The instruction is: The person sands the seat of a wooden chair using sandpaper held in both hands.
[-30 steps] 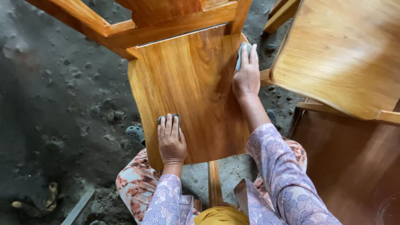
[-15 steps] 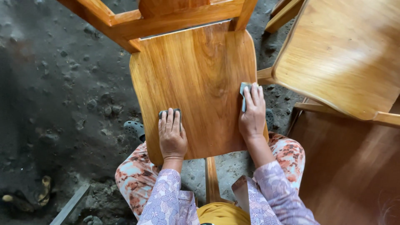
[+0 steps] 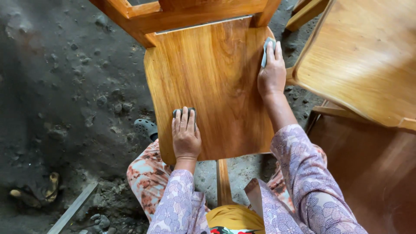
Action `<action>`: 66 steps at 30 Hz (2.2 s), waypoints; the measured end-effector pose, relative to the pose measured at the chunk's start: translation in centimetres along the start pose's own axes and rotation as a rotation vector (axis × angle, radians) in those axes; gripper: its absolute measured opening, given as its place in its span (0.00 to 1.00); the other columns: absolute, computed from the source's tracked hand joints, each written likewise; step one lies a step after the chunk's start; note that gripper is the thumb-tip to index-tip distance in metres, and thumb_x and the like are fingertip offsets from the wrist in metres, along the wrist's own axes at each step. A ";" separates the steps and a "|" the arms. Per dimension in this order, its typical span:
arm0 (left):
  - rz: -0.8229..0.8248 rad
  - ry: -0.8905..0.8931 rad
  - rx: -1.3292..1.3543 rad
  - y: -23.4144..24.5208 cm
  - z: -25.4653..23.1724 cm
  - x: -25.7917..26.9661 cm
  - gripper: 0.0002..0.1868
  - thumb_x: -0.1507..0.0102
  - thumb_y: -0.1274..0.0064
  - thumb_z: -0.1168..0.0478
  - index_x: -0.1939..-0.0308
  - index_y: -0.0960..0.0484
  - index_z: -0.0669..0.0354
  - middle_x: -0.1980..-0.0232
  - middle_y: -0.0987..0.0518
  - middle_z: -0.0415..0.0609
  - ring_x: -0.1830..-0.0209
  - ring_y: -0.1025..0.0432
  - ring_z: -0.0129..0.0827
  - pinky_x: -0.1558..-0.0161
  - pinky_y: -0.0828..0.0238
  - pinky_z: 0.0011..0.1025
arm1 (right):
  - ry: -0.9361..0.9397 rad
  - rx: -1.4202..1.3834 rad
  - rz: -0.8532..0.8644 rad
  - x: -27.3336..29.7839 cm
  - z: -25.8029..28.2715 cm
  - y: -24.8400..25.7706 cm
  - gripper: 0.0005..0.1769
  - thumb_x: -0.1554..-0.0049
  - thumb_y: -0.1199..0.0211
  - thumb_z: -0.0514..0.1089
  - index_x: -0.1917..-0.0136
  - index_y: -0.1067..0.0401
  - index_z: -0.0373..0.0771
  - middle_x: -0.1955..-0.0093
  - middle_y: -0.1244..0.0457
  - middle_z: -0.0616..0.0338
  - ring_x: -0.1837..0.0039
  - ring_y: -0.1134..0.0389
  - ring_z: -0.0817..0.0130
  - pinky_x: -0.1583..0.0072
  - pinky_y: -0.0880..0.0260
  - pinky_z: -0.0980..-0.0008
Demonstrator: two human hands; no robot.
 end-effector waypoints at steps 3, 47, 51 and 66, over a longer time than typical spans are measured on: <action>-0.112 -0.032 -0.094 -1.4 0.7 0.3 0.24 0.35 0.52 0.60 0.34 0.22 0.52 0.27 0.29 0.52 0.27 0.35 0.48 0.28 0.44 0.44 | 0.095 0.080 -0.147 4.7 0.1 1.4 0.38 0.47 0.46 0.31 0.23 0.40 0.39 0.25 0.45 0.39 0.32 0.35 0.35 0.35 0.29 0.48; -0.054 0.014 -0.038 -1.1 0.5 0.1 0.26 0.35 0.50 0.61 0.31 0.26 0.53 0.25 0.32 0.52 0.24 0.39 0.50 0.26 0.44 0.46 | 0.323 0.263 0.086 10.2 7.1 1.4 0.32 0.33 0.48 0.51 0.20 0.42 0.38 0.17 0.53 0.46 0.18 0.55 0.45 0.24 0.53 0.43; -0.125 0.007 -0.063 -1.0 0.5 0.0 0.24 0.36 0.50 0.59 0.35 0.22 0.51 0.27 0.28 0.51 0.27 0.35 0.47 0.29 0.42 0.44 | 0.430 0.303 0.016 18.3 7.0 2.6 0.31 0.35 0.47 0.59 0.24 0.33 0.45 0.20 0.44 0.54 0.19 0.47 0.54 0.23 0.61 0.47; -0.144 0.023 -0.066 -1.5 0.4 0.3 0.26 0.36 0.52 0.59 0.32 0.24 0.50 0.27 0.29 0.50 0.26 0.36 0.47 0.27 0.43 0.44 | 0.486 0.133 0.176 19.7 7.3 3.7 0.43 0.52 0.40 0.38 0.22 0.38 0.42 0.18 0.49 0.47 0.19 0.49 0.42 0.25 0.47 0.48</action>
Point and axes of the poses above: each hand's wrist, its own x-axis away from the middle knuckle, its own y-axis out of the back of the hand, z = x × y, the point moved 4 cm from there along -x, towards the middle knuckle
